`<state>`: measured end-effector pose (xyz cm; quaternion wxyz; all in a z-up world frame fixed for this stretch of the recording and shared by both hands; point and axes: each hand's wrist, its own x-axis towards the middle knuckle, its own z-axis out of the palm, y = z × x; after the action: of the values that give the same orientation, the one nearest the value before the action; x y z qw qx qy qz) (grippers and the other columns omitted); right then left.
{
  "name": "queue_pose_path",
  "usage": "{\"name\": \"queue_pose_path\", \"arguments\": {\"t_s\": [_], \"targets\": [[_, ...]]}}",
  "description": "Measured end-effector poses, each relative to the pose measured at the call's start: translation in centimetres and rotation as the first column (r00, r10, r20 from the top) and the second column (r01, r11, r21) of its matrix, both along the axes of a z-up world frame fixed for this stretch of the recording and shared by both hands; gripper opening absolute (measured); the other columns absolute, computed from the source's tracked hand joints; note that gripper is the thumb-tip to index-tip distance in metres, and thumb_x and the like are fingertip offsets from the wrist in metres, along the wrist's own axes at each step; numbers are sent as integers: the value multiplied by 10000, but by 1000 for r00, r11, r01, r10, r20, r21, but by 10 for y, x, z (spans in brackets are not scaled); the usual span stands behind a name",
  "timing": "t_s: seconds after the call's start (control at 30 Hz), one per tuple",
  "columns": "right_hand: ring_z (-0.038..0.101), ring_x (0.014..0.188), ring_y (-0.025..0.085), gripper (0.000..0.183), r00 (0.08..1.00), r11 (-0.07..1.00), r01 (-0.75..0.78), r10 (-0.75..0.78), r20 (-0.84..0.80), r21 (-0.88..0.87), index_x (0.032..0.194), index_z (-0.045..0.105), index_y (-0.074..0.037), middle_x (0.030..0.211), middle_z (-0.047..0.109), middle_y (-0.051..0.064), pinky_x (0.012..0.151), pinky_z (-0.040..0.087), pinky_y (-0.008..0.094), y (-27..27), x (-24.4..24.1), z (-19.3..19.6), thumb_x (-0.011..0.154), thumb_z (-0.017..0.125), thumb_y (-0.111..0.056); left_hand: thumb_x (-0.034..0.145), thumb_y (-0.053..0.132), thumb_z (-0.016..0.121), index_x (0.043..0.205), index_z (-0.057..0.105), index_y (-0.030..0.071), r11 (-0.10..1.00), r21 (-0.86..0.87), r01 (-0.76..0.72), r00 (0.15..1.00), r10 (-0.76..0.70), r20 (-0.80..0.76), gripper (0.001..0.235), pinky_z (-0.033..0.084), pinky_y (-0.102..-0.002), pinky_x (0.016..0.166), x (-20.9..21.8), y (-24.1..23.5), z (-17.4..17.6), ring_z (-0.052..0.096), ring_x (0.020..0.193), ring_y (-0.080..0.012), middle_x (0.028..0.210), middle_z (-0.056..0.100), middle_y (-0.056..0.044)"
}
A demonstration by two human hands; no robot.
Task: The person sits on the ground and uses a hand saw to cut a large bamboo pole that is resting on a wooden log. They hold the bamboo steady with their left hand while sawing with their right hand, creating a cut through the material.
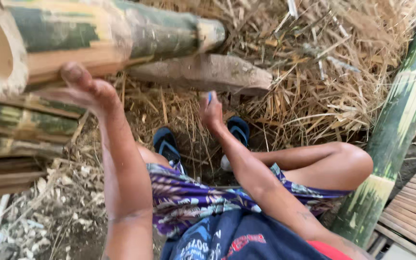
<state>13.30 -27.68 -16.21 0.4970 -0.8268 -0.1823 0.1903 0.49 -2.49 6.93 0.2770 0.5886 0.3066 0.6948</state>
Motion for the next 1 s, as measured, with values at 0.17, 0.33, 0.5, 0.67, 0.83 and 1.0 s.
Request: {"name": "queue_pose_path", "arguments": {"t_s": [0.17,0.33,0.5,0.67,0.83,1.0], "targets": [[650,1035,490,565,988,977,78,-102,-115,-198,1095,643,-21,1060,700,280,885,498,547,-26,44,-54,1130,433,-544,968,638,680,1625,-88,37,993,-45,-107,994,108,12,1176,308,-581,1278,16,-10,41,239,1576,-402,1697,37,-301],[705,954,453,616,976,975,63,-105,-192,-215,1240,539,-21,992,703,283,842,533,508,-55,21,-8,949,577,-562,999,585,704,1675,88,60,967,-192,166,983,-148,106,1055,328,-516,1286,-11,16,55,326,1550,-331,1695,178,-256],[746,848,388,565,984,985,28,-57,-168,-169,1259,512,-38,902,743,241,779,553,466,-50,17,49,982,560,-527,910,416,864,1562,-83,154,960,-167,223,944,-170,284,1179,455,-638,1223,-27,21,51,464,1505,-452,1591,322,-325],[675,731,327,509,989,989,-146,147,6,-11,1243,525,-42,806,666,197,664,513,477,-41,29,116,1081,416,-512,970,527,880,1625,-28,112,981,3,192,981,-192,-40,1194,396,-558,1293,-12,5,21,337,1540,-311,1686,138,-214],[570,576,263,578,925,904,-379,364,112,195,1180,494,-39,700,546,159,501,461,464,-37,15,154,1047,315,-572,874,544,879,1570,116,41,991,53,124,992,-122,-38,1148,473,-557,1200,11,-12,11,479,1367,-307,1514,365,-221],[614,692,308,508,993,989,-118,116,23,88,1107,554,-26,800,600,179,625,507,458,7,36,90,1128,342,-487,828,550,817,1520,124,-20,991,12,130,992,-130,1,1132,570,-576,1083,12,-13,17,544,1307,-360,1470,393,-277]]}}
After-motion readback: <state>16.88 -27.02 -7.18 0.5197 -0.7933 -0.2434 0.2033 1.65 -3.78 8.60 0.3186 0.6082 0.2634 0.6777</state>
